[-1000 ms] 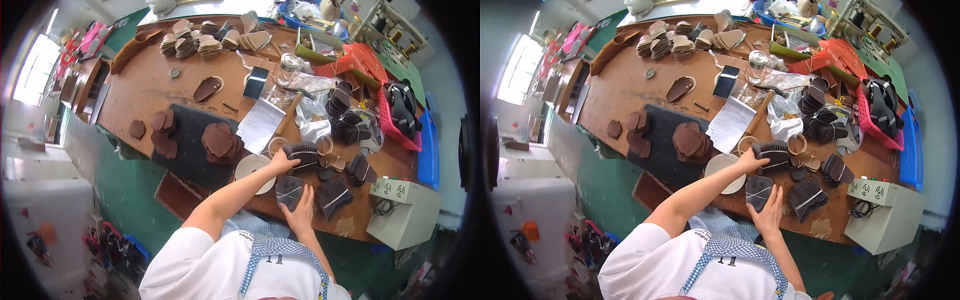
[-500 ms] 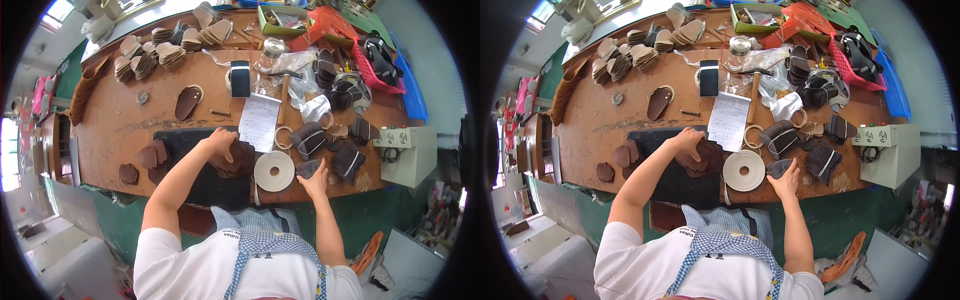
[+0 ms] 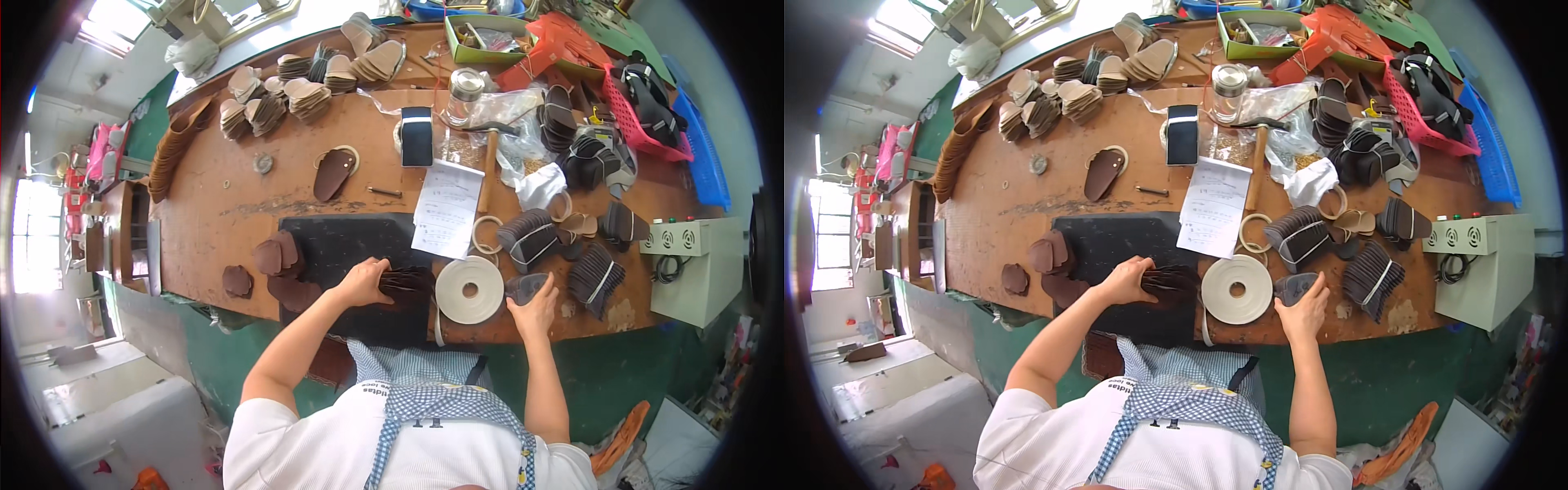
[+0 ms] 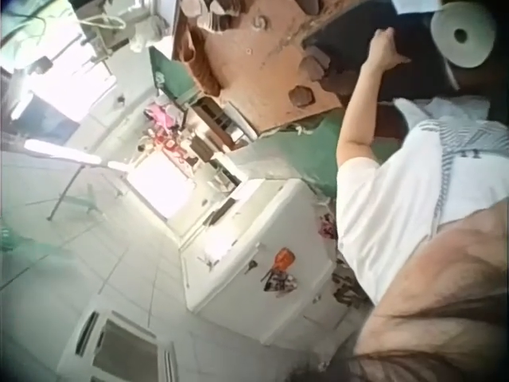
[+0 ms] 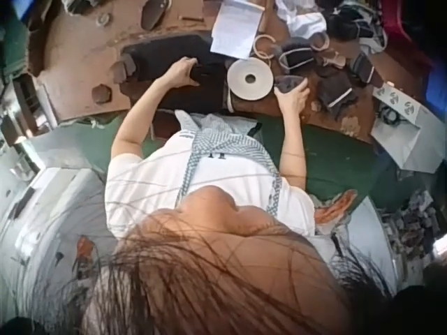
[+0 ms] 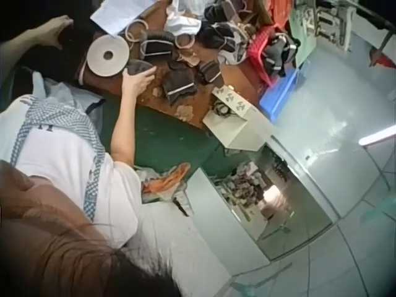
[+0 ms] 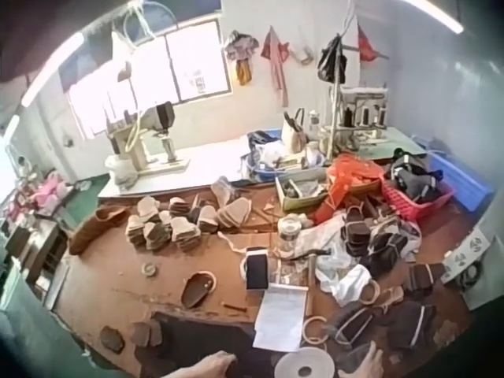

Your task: The worker is assembling various leather and foam components for shoes at a manufacturing workbench.

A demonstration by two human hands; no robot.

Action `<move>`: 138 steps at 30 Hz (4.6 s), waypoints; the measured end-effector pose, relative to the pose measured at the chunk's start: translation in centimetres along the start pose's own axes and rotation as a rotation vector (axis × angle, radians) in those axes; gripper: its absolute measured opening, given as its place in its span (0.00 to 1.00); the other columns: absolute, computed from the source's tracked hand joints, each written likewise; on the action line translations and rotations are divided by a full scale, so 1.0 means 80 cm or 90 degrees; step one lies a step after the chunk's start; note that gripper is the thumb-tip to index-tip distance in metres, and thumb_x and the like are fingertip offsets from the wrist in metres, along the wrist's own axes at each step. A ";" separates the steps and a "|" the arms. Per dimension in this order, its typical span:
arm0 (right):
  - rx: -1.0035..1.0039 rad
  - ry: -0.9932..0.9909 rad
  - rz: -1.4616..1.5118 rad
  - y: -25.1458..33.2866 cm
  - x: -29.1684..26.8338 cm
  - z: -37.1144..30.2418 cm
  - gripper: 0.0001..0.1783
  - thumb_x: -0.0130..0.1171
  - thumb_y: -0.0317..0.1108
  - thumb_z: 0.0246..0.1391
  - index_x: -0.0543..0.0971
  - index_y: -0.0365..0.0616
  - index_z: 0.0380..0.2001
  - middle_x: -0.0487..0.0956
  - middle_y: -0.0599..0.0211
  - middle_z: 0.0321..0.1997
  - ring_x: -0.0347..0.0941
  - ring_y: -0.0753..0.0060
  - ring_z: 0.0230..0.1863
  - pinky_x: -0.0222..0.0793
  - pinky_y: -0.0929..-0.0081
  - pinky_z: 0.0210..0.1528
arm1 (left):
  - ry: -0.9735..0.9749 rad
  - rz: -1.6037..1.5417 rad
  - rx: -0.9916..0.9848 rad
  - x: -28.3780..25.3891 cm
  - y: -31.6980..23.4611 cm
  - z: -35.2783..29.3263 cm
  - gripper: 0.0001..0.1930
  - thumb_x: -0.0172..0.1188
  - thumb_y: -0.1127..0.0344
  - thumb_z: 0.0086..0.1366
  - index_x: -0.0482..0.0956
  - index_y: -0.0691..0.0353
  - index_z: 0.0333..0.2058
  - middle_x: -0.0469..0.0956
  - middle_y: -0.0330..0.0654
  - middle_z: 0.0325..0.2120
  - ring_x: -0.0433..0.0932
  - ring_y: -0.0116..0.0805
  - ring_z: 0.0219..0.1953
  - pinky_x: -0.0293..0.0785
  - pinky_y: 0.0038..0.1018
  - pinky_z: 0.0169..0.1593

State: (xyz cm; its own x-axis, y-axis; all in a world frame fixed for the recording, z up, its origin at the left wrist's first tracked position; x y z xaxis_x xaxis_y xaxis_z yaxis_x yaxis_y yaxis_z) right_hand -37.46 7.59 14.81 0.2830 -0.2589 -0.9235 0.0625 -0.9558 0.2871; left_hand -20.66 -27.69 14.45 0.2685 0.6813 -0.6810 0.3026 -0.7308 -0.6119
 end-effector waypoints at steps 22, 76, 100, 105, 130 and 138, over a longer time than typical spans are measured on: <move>0.044 -0.068 0.016 0.005 0.017 -0.001 0.64 0.80 0.39 0.32 0.51 0.50 0.71 0.66 0.48 0.61 0.65 0.40 0.63 0.67 0.49 0.60 | -0.220 -0.954 -0.181 -0.099 0.123 0.177 0.34 0.72 0.65 0.58 0.68 0.68 0.60 0.76 0.48 0.53 0.77 0.45 0.53 0.76 0.43 0.56; -0.866 0.083 0.116 0.263 0.099 -0.216 0.50 0.66 0.23 0.40 0.59 0.46 0.70 0.51 0.57 0.77 0.35 0.50 0.80 0.46 0.48 0.74 | -0.063 -0.311 0.238 0.048 0.143 -0.122 0.24 0.76 0.61 0.54 0.64 0.60 0.20 0.64 0.31 0.17 0.62 0.21 0.23 0.61 0.24 0.26; -0.806 0.162 0.250 0.238 0.115 -0.188 0.57 0.81 0.32 0.29 0.62 0.40 0.66 0.66 0.53 0.60 0.67 0.50 0.62 0.68 0.58 0.64 | -0.462 0.134 0.391 -0.014 0.163 -0.196 0.14 0.69 0.68 0.58 0.72 0.61 0.20 0.69 0.43 0.15 0.70 0.44 0.21 0.68 0.37 0.30; -0.480 0.182 0.713 0.191 0.114 -0.188 0.60 0.83 0.32 0.31 0.58 0.40 0.68 0.65 0.61 0.63 0.64 0.66 0.64 0.66 0.71 0.62 | -0.511 0.081 0.365 -0.069 0.174 -0.194 0.06 0.67 0.72 0.58 0.79 0.64 0.26 0.79 0.46 0.22 0.80 0.46 0.27 0.74 0.36 0.34; -0.636 -0.206 -0.130 0.337 0.204 -0.234 0.45 0.76 0.42 0.39 0.70 0.43 0.62 0.61 0.48 0.70 0.48 0.46 0.76 0.42 0.39 0.74 | -0.236 -0.188 -0.123 -0.126 0.327 -0.174 0.43 0.79 0.60 0.47 0.70 0.70 0.60 0.79 0.51 0.48 0.78 0.38 0.50 0.75 0.31 0.55; -0.627 -0.077 0.071 0.381 0.267 -0.240 0.41 0.71 0.56 0.45 0.75 0.33 0.53 0.75 0.55 0.46 0.71 0.55 0.50 0.69 0.62 0.52 | -0.156 -0.261 -0.115 -0.132 0.325 -0.188 0.37 0.79 0.60 0.47 0.75 0.73 0.54 0.80 0.50 0.47 0.79 0.36 0.48 0.77 0.31 0.52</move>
State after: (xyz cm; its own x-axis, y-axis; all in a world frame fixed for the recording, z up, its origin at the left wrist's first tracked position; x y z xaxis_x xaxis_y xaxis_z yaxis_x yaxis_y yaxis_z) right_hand -11.16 -24.43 8.68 0.2390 -0.4047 -0.8827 0.8233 -0.3975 0.4051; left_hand -1.90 -53.24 11.75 -0.1221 0.8650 -0.4866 0.4971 -0.3711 -0.7844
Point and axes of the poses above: each hand's wrist, its own z-axis towards the middle knuckle, its own x-axis out of the palm, y = z × x, the point moved 1 cm from there along z, towards the middle knuckle
